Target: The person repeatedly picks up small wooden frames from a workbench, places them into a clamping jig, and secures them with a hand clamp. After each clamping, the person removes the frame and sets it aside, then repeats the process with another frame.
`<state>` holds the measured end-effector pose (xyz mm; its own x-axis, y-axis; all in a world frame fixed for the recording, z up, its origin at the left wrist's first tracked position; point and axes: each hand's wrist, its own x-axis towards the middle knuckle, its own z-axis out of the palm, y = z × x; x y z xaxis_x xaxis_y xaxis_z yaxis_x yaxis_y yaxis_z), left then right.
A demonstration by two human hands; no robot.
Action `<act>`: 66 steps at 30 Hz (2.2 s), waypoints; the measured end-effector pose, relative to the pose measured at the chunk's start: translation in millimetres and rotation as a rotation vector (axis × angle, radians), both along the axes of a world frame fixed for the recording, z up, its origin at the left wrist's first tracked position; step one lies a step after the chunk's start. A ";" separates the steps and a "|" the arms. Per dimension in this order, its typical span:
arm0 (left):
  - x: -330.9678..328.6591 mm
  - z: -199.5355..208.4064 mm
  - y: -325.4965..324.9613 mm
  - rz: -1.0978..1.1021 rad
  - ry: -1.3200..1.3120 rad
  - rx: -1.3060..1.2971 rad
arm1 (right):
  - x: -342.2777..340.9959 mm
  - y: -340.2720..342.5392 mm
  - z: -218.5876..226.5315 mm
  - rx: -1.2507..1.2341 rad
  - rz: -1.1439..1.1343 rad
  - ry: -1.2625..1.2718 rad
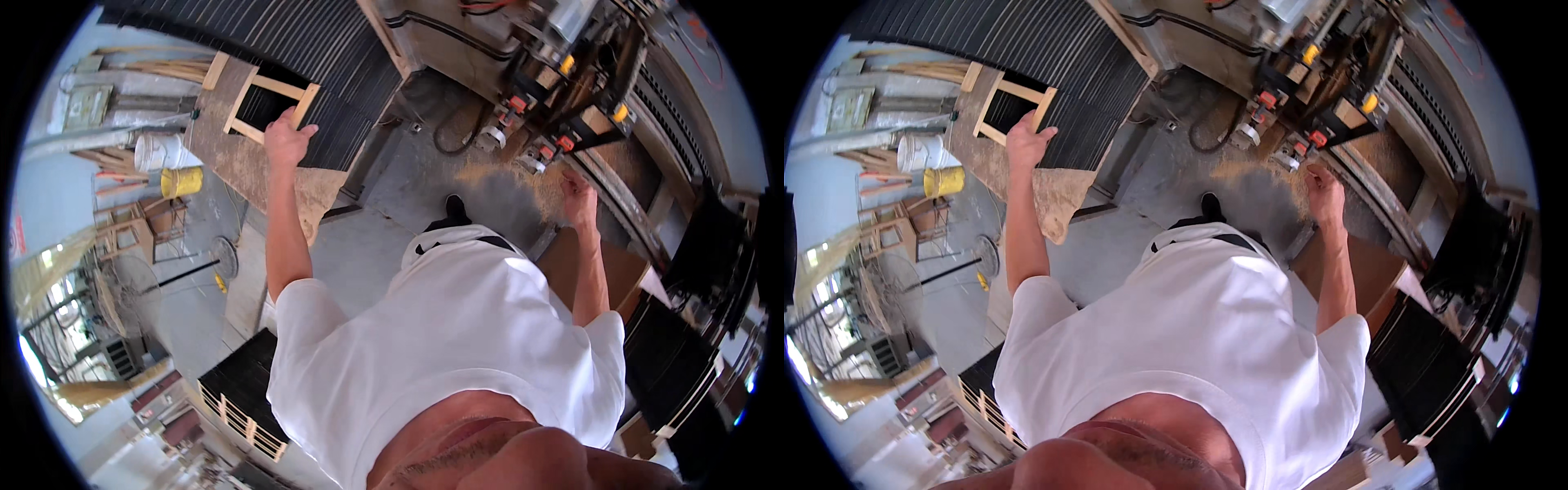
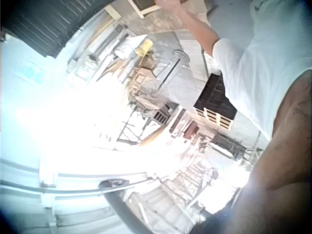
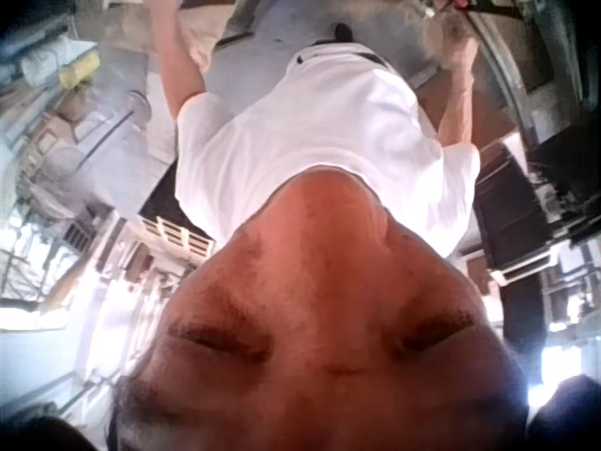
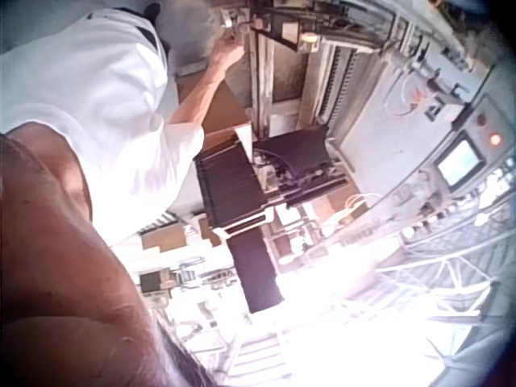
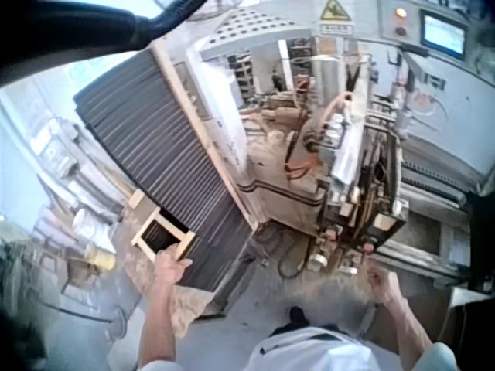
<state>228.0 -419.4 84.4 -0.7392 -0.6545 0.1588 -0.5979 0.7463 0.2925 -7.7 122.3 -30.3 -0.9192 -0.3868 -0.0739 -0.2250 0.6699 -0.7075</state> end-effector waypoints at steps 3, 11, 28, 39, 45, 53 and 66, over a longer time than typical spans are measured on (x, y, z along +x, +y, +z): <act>-4.3 8.6 4.0 -0.052 -0.039 -0.015 | 11.9 29.5 -1.8 0.036 -0.047 -0.018; -16.1 13.3 14.8 -0.098 0.049 -0.248 | 50.9 123.8 78.9 0.008 -0.172 0.116; -187.7 -110.7 335.3 -0.513 0.388 1.000 | 167.4 412.2 299.9 0.765 -0.935 0.446; -446.3 -65.8 373.8 -0.619 0.546 1.035 | 141.5 378.9 298.0 0.618 -1.062 0.463; -618.3 -25.9 387.6 -0.385 0.332 1.603 | 100.7 317.7 316.9 0.533 -1.107 0.503; -789.4 -73.3 384.1 -0.100 0.503 2.006 | 10.7 204.9 318.4 0.417 -0.736 0.558; -655.5 -100.5 389.7 -0.084 0.645 2.171 | -210.8 121.5 218.7 0.224 -0.065 0.617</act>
